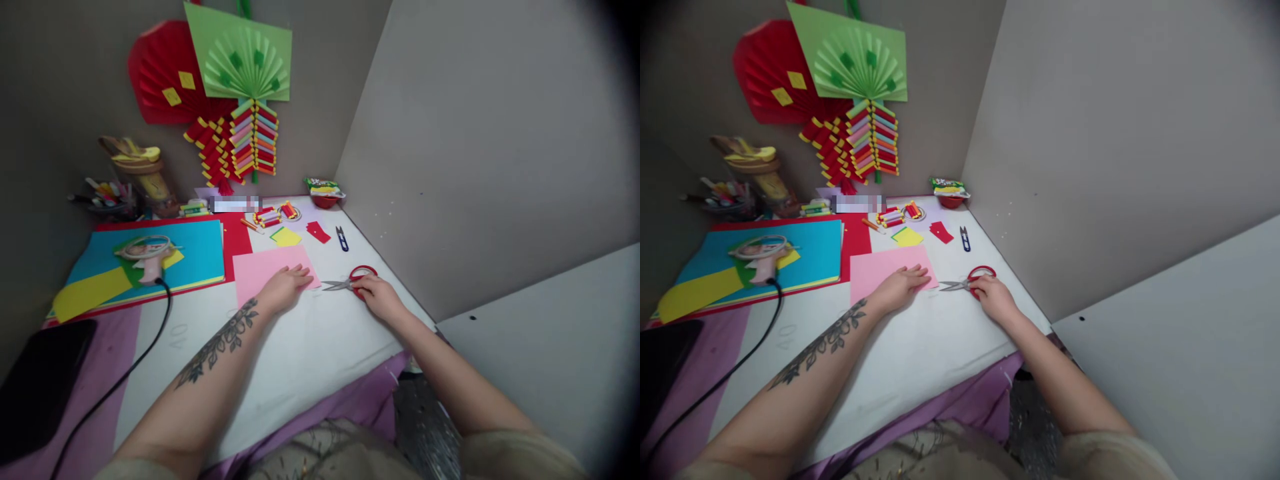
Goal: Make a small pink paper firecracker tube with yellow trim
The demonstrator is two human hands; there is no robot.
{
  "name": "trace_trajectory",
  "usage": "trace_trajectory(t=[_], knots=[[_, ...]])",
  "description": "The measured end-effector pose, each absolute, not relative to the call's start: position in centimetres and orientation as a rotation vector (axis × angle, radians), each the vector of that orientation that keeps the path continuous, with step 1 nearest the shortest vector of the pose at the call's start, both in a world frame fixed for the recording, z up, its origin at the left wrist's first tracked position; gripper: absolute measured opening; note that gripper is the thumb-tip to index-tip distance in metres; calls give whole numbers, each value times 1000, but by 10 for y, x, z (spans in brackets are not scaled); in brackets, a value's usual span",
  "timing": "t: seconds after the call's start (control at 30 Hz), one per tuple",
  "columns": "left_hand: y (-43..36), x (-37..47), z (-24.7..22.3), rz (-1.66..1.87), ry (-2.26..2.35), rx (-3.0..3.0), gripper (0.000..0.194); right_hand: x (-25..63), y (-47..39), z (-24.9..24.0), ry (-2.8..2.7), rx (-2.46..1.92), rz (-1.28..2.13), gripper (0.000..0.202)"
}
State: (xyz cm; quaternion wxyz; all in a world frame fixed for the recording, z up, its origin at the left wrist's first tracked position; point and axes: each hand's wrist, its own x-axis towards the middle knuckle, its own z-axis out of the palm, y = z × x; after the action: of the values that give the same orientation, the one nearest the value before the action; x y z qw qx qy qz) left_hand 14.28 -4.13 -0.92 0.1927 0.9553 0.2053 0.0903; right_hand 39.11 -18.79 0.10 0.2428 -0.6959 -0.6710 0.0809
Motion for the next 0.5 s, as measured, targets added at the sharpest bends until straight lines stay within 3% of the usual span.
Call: trace_trajectory(t=[0.5], knots=[[-39, 142, -14, 268, 575, 2675, 40, 392, -189, 2, -1849, -1831, 194, 26]])
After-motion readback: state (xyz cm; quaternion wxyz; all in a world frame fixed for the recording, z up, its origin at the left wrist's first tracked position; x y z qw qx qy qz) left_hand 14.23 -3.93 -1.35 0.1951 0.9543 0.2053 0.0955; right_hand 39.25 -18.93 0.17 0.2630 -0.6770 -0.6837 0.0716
